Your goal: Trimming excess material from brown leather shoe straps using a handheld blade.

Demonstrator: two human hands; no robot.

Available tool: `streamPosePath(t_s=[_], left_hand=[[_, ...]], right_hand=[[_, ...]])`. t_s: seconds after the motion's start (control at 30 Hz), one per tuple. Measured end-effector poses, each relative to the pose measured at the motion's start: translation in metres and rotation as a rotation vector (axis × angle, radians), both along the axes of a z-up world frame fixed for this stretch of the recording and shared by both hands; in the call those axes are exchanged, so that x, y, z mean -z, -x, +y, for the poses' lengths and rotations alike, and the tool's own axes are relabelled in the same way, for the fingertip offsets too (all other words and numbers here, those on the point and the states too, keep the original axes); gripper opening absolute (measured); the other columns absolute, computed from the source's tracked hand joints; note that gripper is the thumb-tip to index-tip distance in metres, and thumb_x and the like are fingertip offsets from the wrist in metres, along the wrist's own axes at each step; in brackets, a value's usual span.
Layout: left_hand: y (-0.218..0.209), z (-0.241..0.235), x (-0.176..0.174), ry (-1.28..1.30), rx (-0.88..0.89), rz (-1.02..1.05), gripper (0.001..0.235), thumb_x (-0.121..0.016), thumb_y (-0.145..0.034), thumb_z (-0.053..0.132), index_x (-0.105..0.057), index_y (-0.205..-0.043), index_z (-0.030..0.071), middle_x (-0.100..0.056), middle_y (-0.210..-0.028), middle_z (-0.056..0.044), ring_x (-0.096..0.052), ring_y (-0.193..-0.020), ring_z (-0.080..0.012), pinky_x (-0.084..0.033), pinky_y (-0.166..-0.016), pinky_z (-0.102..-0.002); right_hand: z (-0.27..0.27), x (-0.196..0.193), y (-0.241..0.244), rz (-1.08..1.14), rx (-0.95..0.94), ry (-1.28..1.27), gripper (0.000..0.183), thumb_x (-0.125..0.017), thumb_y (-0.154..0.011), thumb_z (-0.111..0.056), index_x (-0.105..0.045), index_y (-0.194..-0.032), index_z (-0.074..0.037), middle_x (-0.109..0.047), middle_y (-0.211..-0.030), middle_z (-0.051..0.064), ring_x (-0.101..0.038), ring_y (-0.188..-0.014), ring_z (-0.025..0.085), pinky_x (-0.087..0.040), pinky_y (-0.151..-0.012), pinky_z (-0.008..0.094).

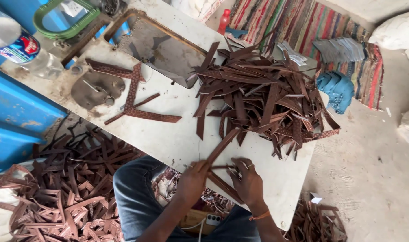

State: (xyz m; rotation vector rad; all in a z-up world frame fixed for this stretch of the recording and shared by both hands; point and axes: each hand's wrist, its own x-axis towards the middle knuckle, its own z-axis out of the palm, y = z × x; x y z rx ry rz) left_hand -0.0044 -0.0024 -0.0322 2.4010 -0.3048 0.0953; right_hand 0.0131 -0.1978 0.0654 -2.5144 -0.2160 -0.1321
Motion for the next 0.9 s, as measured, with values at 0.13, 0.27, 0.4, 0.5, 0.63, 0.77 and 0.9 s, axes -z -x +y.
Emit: streamPosePath(t_s=[0.13, 0.27, 0.4, 0.5, 0.63, 0.77, 0.9], left_hand=[[0.017, 0.001, -0.025, -0.022, -0.085, -0.23, 0.026, -0.071, -0.092, 0.016, -0.069, -0.113, 0.0, -0.066, -0.115, -0.011, -0.069, -0.096, -0.0301, -0.06, -0.076, -0.039], [0.021, -0.002, -0.019, -0.025, -0.127, -0.197, 0.028, -0.075, -0.094, 0.018, -0.068, -0.114, 0.0, -0.064, -0.119, -0.01, -0.069, -0.093, -0.0279, -0.06, -0.072, -0.039], [0.025, -0.005, -0.016, -0.004, -0.149, -0.19, 0.05, -0.076, -0.069, 0.004, -0.067, -0.118, -0.002, -0.064, -0.122, -0.011, -0.07, -0.095, -0.0309, -0.06, -0.073, -0.041], [0.021, -0.001, -0.034, 0.058, -0.135, -0.009, 0.048, -0.08, -0.067, 0.007, -0.069, -0.113, 0.0, -0.063, -0.119, -0.012, -0.07, -0.082, -0.0326, -0.059, -0.069, -0.044], [0.017, -0.002, -0.036, 0.114, -0.168, -0.164, 0.039, -0.078, -0.067, 0.009, -0.07, -0.104, 0.001, -0.067, -0.111, -0.012, -0.072, -0.084, -0.0339, -0.059, -0.066, -0.044], [0.012, 0.004, -0.045, 0.232, -0.299, 0.106, 0.02, -0.07, -0.085, 0.007, -0.072, -0.105, 0.008, -0.073, -0.113, -0.005, -0.073, -0.076, -0.032, -0.06, -0.066, -0.044], [0.017, 0.003, -0.042, 0.262, -0.316, 0.11, 0.011, -0.07, -0.092, 0.011, -0.071, -0.1, 0.004, -0.071, -0.112, -0.009, -0.072, -0.077, -0.0358, -0.058, -0.066, -0.046]], right_hand=[[-0.008, 0.014, -0.003, 0.14, -0.034, 0.102, 0.025, -0.079, -0.086, -0.025, -0.074, -0.105, -0.009, -0.072, -0.104, 0.009, -0.074, -0.081, 0.029, -0.058, -0.069, 0.038], [-0.007, 0.011, -0.003, 0.441, -0.032, -0.153, 0.024, -0.08, -0.087, -0.024, -0.076, -0.098, -0.004, -0.074, -0.084, 0.008, -0.068, -0.072, 0.019, -0.054, -0.066, 0.031], [0.025, 0.027, 0.015, 0.678, -0.089, -0.534, 0.022, -0.077, -0.09, -0.019, -0.076, -0.1, 0.001, -0.073, -0.078, 0.004, -0.061, -0.071, 0.009, -0.051, -0.063, 0.026], [0.035, 0.034, 0.018, 0.701, -0.089, -0.652, 0.02, -0.075, -0.091, -0.015, -0.075, -0.102, 0.002, -0.072, -0.08, 0.004, -0.061, -0.073, 0.008, -0.051, -0.065, 0.026], [0.026, 0.041, 0.017, 0.734, -0.061, -0.761, 0.019, -0.074, -0.093, -0.012, -0.075, -0.103, 0.003, -0.073, -0.082, 0.002, -0.062, -0.076, 0.006, -0.052, -0.068, 0.025], [0.022, 0.03, 0.015, 0.678, -0.047, -0.61, 0.027, -0.075, -0.093, -0.018, -0.071, -0.111, 0.001, -0.071, -0.085, 0.007, -0.063, -0.076, 0.012, -0.051, -0.067, 0.028], [0.025, 0.005, 0.016, 0.516, -0.094, -0.063, 0.041, -0.077, -0.086, -0.034, -0.065, -0.111, -0.003, -0.075, -0.09, 0.016, -0.072, -0.081, 0.03, -0.055, -0.072, 0.039]])
